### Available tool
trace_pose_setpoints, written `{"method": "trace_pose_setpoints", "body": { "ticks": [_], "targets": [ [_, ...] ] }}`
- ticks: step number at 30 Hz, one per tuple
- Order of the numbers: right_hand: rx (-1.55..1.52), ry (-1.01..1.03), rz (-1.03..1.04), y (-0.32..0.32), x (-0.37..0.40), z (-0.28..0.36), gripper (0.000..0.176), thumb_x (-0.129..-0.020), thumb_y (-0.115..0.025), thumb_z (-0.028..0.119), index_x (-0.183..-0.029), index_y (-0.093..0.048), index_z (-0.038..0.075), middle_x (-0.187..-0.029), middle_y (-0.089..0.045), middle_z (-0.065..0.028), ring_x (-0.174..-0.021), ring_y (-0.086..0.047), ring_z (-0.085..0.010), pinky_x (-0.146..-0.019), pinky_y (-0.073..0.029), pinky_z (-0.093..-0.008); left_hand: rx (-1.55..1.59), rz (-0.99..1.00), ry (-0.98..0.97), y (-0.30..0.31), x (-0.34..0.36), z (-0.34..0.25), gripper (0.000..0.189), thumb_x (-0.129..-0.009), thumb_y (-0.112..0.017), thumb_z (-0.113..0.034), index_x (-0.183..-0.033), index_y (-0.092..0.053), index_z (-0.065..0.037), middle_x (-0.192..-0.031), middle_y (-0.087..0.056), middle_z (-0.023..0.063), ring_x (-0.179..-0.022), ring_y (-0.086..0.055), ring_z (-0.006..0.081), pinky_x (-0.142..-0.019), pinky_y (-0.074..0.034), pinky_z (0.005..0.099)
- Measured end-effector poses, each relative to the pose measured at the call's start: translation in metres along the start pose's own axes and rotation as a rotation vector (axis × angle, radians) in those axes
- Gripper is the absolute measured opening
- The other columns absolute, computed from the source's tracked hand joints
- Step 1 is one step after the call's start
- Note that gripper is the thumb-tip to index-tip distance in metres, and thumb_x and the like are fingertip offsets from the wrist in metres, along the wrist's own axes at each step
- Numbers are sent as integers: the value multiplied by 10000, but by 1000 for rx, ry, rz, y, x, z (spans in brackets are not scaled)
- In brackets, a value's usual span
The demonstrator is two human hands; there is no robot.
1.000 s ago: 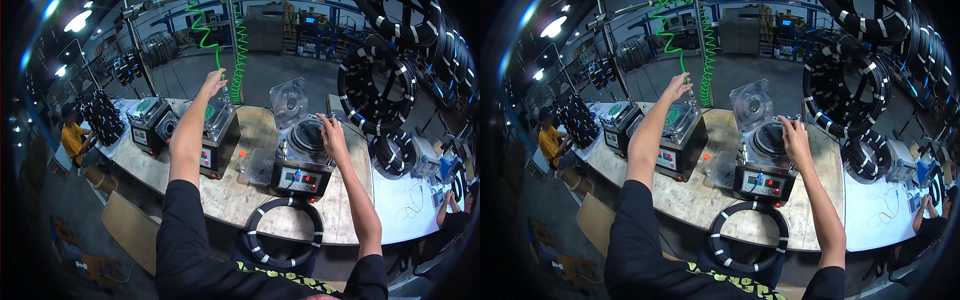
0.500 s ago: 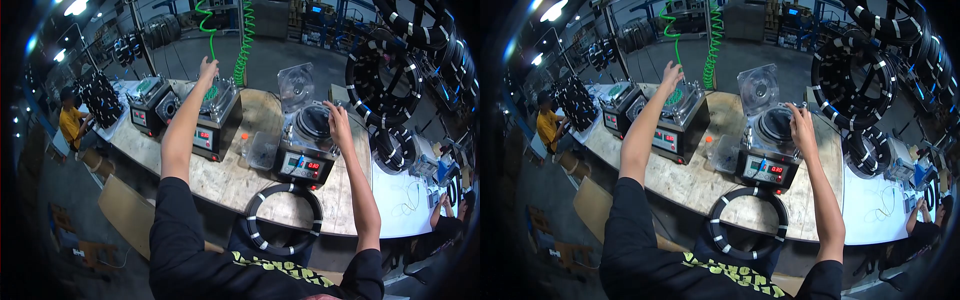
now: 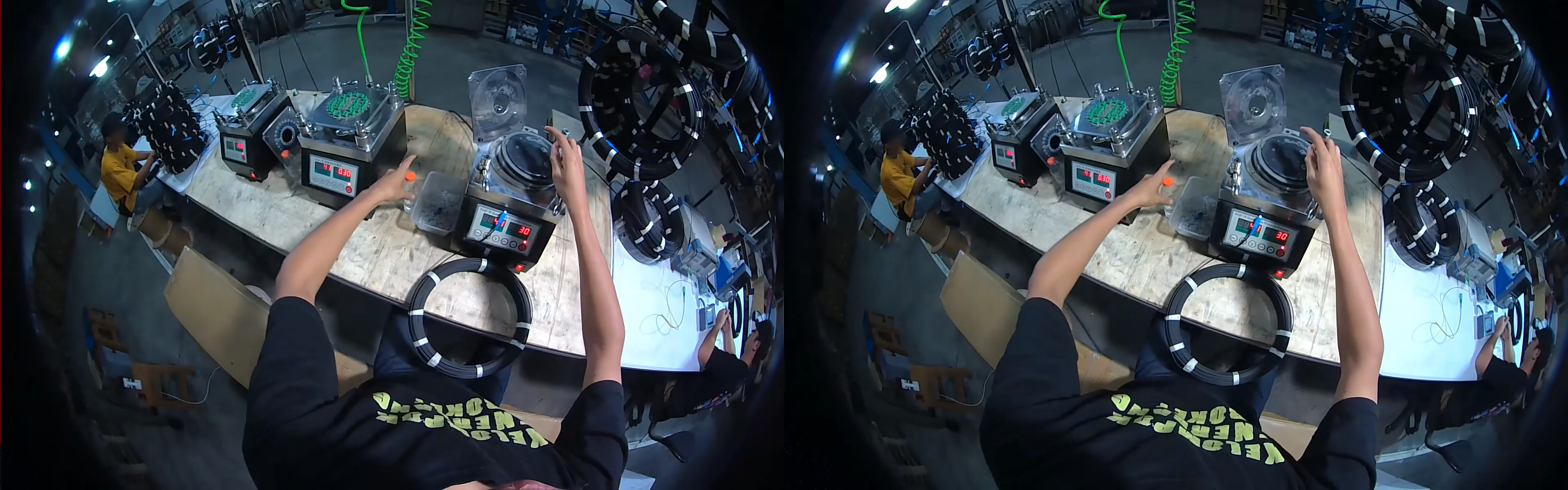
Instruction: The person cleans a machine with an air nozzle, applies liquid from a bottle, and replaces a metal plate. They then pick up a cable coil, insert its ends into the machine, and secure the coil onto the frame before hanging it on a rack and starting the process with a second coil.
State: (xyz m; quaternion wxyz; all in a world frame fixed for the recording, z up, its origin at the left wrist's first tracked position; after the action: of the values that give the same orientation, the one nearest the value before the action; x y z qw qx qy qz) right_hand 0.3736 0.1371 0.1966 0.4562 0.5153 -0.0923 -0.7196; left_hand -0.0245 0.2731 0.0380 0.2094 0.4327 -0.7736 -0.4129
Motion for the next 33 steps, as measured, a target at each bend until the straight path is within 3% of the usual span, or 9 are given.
{"method": "trace_pose_setpoints", "body": {
  "ticks": [4,8,12,18,23,25,28,32,33],
  "targets": [
    [-9,-9,-25,1,0,2,429,-972,-575,-1,-1373,-612,144,-1002,-570,-138,-938,-553,-280,-880,-487,-387,3,-57,53,5,3,-13,1037,-771,-889,-289,-1592,-281,-116,-1209,-675,272,-1144,-650,445,-990,-518,513],
    [-17,-40,-30,1,2,-1,446,-943,-601,9,-1365,-615,151,-1033,-591,-152,-974,-572,-309,-892,-492,-402,-120,-232,50,55,5,-78,780,-822,-844,-287,-1477,-459,-110,-1155,-686,237,-1151,-650,414,-954,-529,514],
    [52,-2,13,5,2,0,446,-923,-670,100,-1362,-621,160,-1077,-624,-187,-1063,-593,-360,-943,-493,-460,17,-519,-318,95,9,-167,754,-808,-858,-196,-1458,-489,-100,-1042,-693,168,-1008,-647,379,-900,-521,476],
    [-232,5,197,18,-8,30,611,-875,-789,335,-1420,-593,139,-1387,-616,-193,-1317,-543,-359,-1104,-427,-474,390,-502,-498,86,-20,-265,853,-784,-899,-179,-1506,-450,-103,-1014,-674,105,-770,-653,145,-712,-549,311],
    [-470,-189,144,24,-18,35,642,-832,-861,255,-1325,-569,-36,-1120,-728,-243,-1010,-719,-388,-867,-555,-429,830,-283,-497,41,-48,-301,877,-833,-870,-144,-1553,-372,-79,-1157,-664,133,-829,-684,152,-820,-580,302],
    [-264,-87,99,37,-19,23,632,-827,-865,262,-1299,-568,-35,-1110,-733,-234,-992,-718,-408,-857,-556,-437,1018,-196,-524,33,-54,-296,795,-875,-828,-125,-1540,-394,-80,-1281,-600,158,-918,-692,188,-890,-580,308],
    [109,-19,143,62,-13,15,579,-806,-861,244,-1270,-593,25,-1126,-716,-167,-1059,-681,-384,-854,-535,-488,791,-429,-486,28,-51,-282,713,-896,-796,-111,-1510,-436,-78,-1314,-564,161,-981,-673,192,-852,-584,301],
    [716,138,160,67,-8,6,445,-828,-784,155,-1244,-627,124,-1147,-654,-84,-1192,-584,-301,-926,-464,-549,226,-848,-362,12,-47,-245,655,-856,-754,-64,-1455,-493,-101,-1425,-420,189,-1280,-492,326,-1114,-415,455],
    [823,224,154,67,-9,7,435,-835,-767,136,-1246,-626,131,-1148,-653,-80,-1206,-574,-294,-949,-454,-556,327,-801,-358,6,-46,-239,718,-824,-754,-62,-1479,-462,-107,-1492,-326,226,-1411,-345,390,-1203,-275,498]
  ]
}}
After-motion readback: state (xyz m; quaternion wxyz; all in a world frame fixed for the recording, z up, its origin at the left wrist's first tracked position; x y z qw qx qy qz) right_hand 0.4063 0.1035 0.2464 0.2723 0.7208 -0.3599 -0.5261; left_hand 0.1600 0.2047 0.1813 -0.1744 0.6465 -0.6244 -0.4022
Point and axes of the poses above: each hand's wrist, its own x-axis away from the middle knuckle, its own y-axis out of the back of the hand, z = x × y, the point moved 1 cm from there along -x, towards the middle knuckle
